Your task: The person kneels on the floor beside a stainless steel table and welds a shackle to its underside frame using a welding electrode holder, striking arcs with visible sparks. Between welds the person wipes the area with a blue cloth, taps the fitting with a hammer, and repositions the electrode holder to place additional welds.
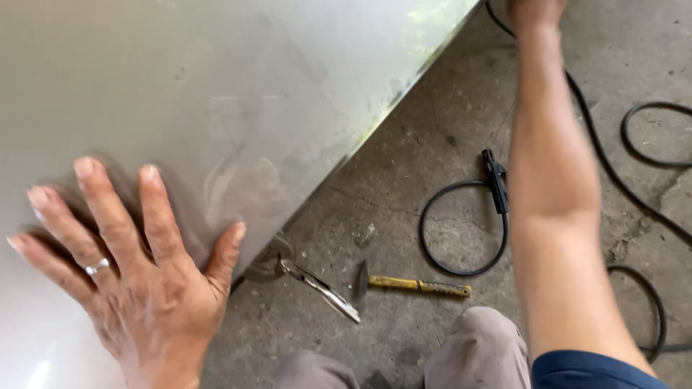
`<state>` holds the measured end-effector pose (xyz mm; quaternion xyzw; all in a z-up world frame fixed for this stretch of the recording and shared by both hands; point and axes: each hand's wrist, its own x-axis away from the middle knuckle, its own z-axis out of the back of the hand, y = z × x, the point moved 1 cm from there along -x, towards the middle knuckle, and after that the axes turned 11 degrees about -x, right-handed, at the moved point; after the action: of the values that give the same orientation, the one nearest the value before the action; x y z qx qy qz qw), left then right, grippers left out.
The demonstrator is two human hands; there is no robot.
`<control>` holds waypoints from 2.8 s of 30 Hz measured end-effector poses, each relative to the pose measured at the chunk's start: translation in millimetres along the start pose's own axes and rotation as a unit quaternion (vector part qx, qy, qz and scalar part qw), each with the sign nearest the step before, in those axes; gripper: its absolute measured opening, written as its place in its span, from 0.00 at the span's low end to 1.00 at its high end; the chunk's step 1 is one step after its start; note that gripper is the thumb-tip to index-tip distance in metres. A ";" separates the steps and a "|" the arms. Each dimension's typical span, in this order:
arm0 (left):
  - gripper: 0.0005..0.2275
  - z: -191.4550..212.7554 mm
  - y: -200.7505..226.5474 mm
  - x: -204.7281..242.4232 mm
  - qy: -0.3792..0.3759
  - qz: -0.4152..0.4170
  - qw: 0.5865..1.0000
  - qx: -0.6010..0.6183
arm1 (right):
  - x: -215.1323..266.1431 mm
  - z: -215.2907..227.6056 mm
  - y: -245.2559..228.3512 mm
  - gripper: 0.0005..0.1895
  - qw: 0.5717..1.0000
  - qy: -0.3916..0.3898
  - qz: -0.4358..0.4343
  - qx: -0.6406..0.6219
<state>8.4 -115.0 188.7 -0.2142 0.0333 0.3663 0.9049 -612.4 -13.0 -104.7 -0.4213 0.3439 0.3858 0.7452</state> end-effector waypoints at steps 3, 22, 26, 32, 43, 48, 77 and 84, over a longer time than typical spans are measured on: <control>0.41 4.4 1.1 -1.5 -0.005 0.015 1.000 -0.004 | 63.7 111.6 -105.0 0.24 0.999 0.005 0.017 0.032; 0.10 3.5 6.6 102.2 0.338 0.099 0.898 0.263 | 197.0 211.0 -112.9 0.10 0.916 -0.148 -0.323 -0.183; 0.13 -35.5 -2.0 75.9 0.378 0.056 0.924 -0.016 | 365.5 159.5 89.4 0.29 0.829 -0.264 -0.470 0.149; 0.14 -49.3 0.5 78.3 0.353 0.073 0.931 -0.060 | 426.2 118.5 134.2 0.28 0.791 -0.380 -0.448 0.170; 0.10 -36.8 6.3 80.0 0.401 0.051 0.912 0.063 | 276.3 294.4 -105.8 0.18 0.798 -0.124 -0.516 -0.286; 0.10 -45.6 83.8 131.3 0.409 0.001 0.864 0.295 | 272.2 376.0 -187.3 0.04 0.806 -0.060 -0.383 -0.447; 0.15 -60.9 46.3 171.4 -0.014 -0.261 0.928 0.267 | 336.4 372.8 -213.1 0.25 0.885 -0.236 -0.375 -0.143; 0.14 -20.1 105.5 144.9 -0.056 -0.226 0.926 0.297 | 539.7 311.4 -106.9 0.24 0.867 -0.262 -0.419 0.062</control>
<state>44.5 38.2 100.7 0.0832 0.0401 0.1366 0.9863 -210.2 382.0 -390.9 -0.3623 -0.0493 0.1114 0.9241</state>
